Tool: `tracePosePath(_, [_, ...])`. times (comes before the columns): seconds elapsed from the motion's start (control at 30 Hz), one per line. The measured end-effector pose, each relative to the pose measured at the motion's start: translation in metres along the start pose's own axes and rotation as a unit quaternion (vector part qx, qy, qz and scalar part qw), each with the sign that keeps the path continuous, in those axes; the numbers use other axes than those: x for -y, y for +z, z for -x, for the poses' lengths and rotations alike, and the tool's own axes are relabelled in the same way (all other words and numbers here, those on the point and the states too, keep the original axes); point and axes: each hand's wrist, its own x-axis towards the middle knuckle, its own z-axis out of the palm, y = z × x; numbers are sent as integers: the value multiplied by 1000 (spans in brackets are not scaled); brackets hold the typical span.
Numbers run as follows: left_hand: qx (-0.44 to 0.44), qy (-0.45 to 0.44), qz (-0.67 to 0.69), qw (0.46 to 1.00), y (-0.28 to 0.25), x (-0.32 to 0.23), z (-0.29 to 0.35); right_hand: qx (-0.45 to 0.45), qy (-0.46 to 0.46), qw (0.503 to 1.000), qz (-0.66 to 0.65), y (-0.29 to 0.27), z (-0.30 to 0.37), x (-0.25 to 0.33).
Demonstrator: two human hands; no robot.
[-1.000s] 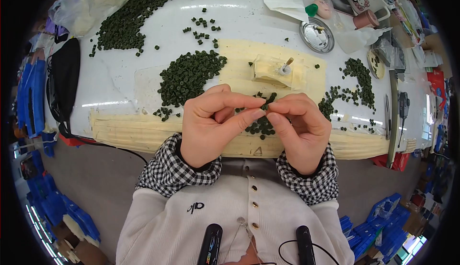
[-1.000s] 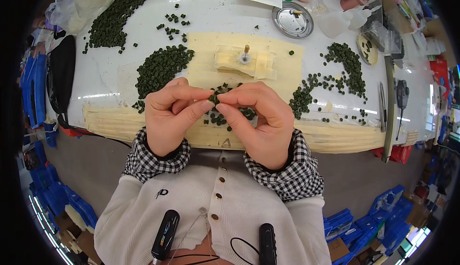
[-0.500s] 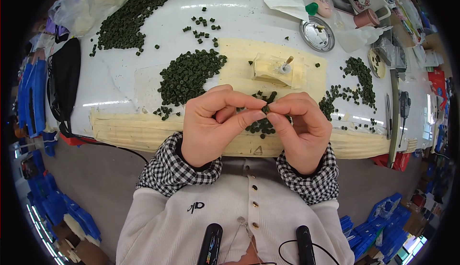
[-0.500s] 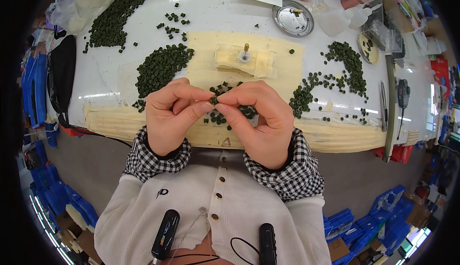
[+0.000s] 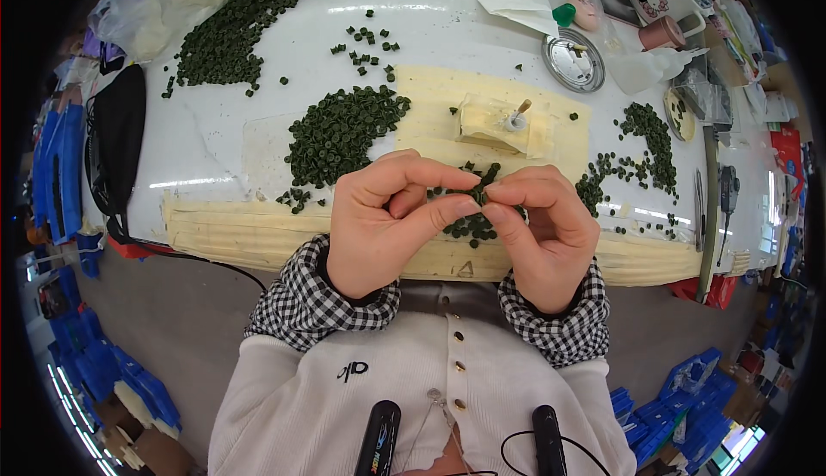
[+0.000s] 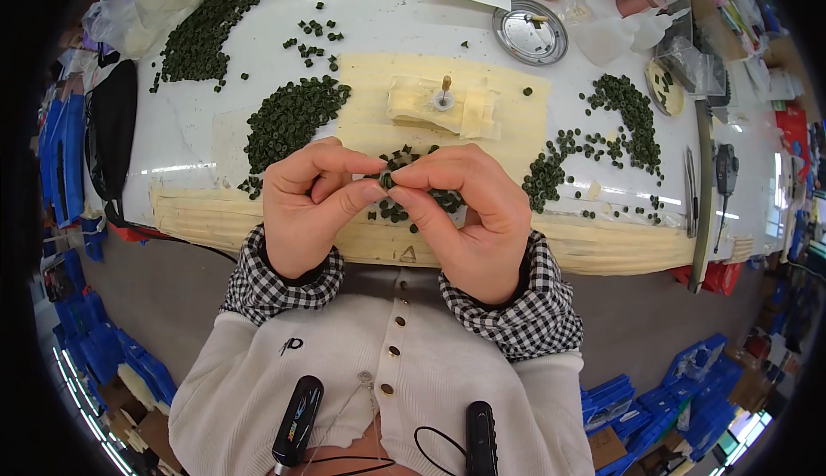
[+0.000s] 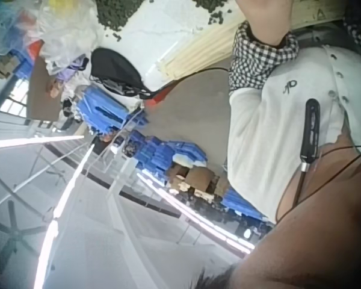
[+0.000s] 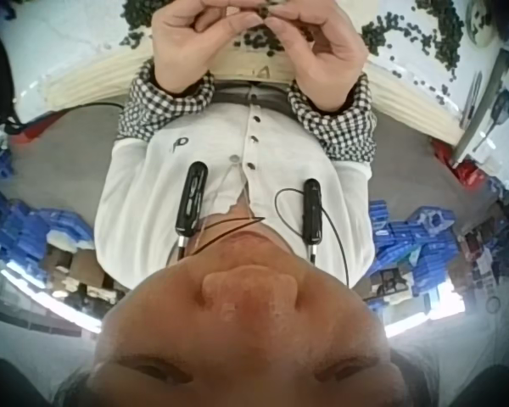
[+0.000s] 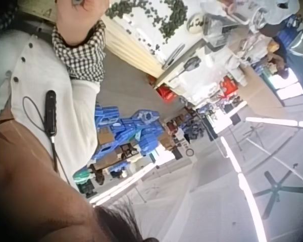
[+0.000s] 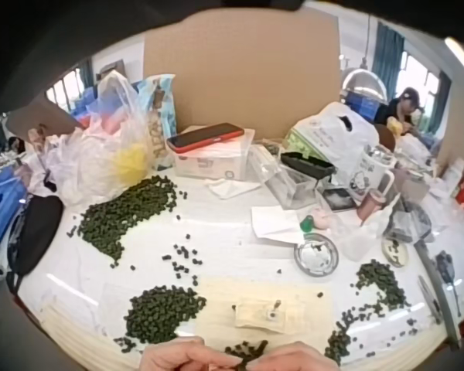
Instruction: The person is picking up small green plastic components and carefully placing them onto a white plastic assembly fixture on a workbench.
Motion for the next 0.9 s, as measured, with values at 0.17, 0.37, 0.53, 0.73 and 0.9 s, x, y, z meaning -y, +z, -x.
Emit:
tracePosePath(0.17, [3,17,1,1000,0,2,0,0,-6,1000,0,0,0,0])
tracePosePath(0.37, [3,25,-1,1000,0,3,-1,-1,-13,1000,4,0,0,-1])
tracePosePath(0.53, [2,20,-7,1000,0,2,0,-5,-12,1000,18,0,0,0])
tracePosePath(0.73, [5,20,1,1000,0,1,0,-4,-40,997,64,0,0,1])
tracePosePath(0.9, [4,-6,-1,1000,2,-5,-1,-5,-56,995,83,0,-1,1])
